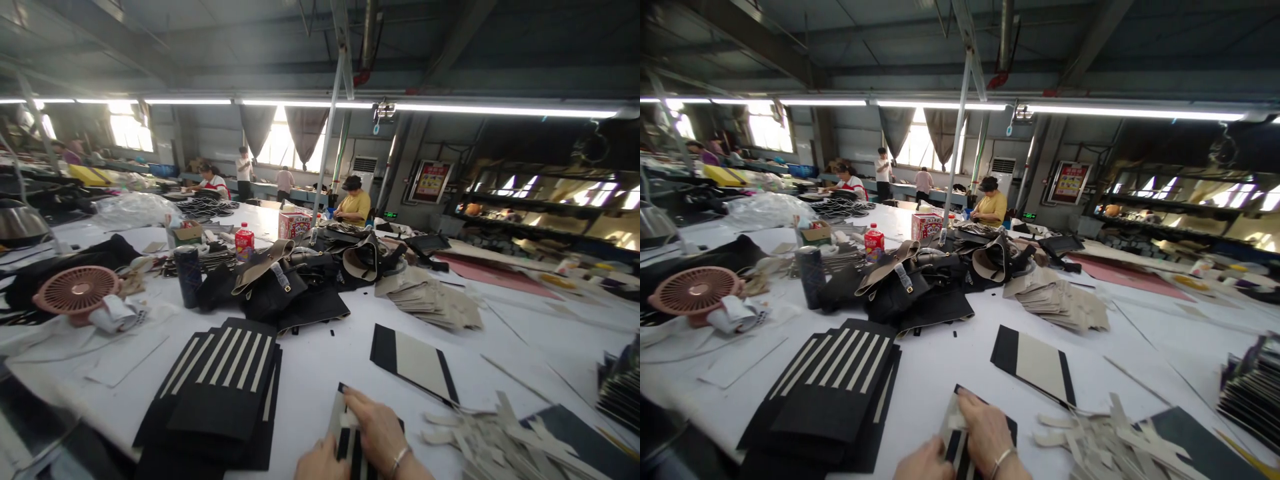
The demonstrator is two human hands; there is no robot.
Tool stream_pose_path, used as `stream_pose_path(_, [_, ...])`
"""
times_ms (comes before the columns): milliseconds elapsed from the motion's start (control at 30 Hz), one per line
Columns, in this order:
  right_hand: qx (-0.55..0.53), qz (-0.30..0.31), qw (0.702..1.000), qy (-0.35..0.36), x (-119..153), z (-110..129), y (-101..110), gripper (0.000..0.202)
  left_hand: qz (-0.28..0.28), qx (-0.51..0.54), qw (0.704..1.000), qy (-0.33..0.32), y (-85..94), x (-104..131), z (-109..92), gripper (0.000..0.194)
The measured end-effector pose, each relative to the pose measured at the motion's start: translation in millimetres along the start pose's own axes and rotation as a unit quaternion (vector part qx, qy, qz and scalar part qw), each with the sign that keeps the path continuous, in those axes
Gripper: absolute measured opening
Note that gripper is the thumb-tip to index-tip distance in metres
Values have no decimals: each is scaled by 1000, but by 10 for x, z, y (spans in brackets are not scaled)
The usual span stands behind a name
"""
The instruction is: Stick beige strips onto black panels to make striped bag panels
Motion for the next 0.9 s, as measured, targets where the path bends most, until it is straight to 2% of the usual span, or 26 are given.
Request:
stream_pose_path(100, [81, 35, 996, -2, 67, 85, -386, 75, -5, -21, 1000, -6, 345, -274, -48, 24])
stream_pose_path(200, [119, 35, 992, -10, 105, 113, -505, 84, -13, -41, 999, -15, 542, -619, -97, 26])
stream_pose_path(300, [130, 35, 991, -10, 95, 86, -535, 88, 43, -58, 997, -40, 489, -908, -171, 18])
stream_pose_path(400, [133, 35, 990, -8, 73, 59, -590, 86, 114, -90, 988, -44, 379, -1059, -182, 17])
stream_pose_path(567, [157, 40, 986, -35, 48, 31, -721, 86, 160, -151, 974, -51, 305, -1194, -260, 12])
stream_pose_path(733, [168, 54, 984, -38, 39, 22, -738, 88, 168, -165, 968, -82, 192, -1275, -440, 31])
stream_pose_path(800, [154, 57, 986, -29, 45, 33, -721, 87, 150, -149, 973, -92, 222, -1209, -460, 35])
stream_pose_path(900, [135, 39, 990, -26, 60, 46, -648, 90, 99, -105, 985, -94, 416, -926, -406, 42])
Point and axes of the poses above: each hand's wrist, its own x-axis away from the middle knuckle, its own y-axis out of the back of the hand, z = x × y, the point moved 10 cm from there along -x, towards the middle knuckle, and after that the axes turned 12 degrees about x, right-handed, at the moved point
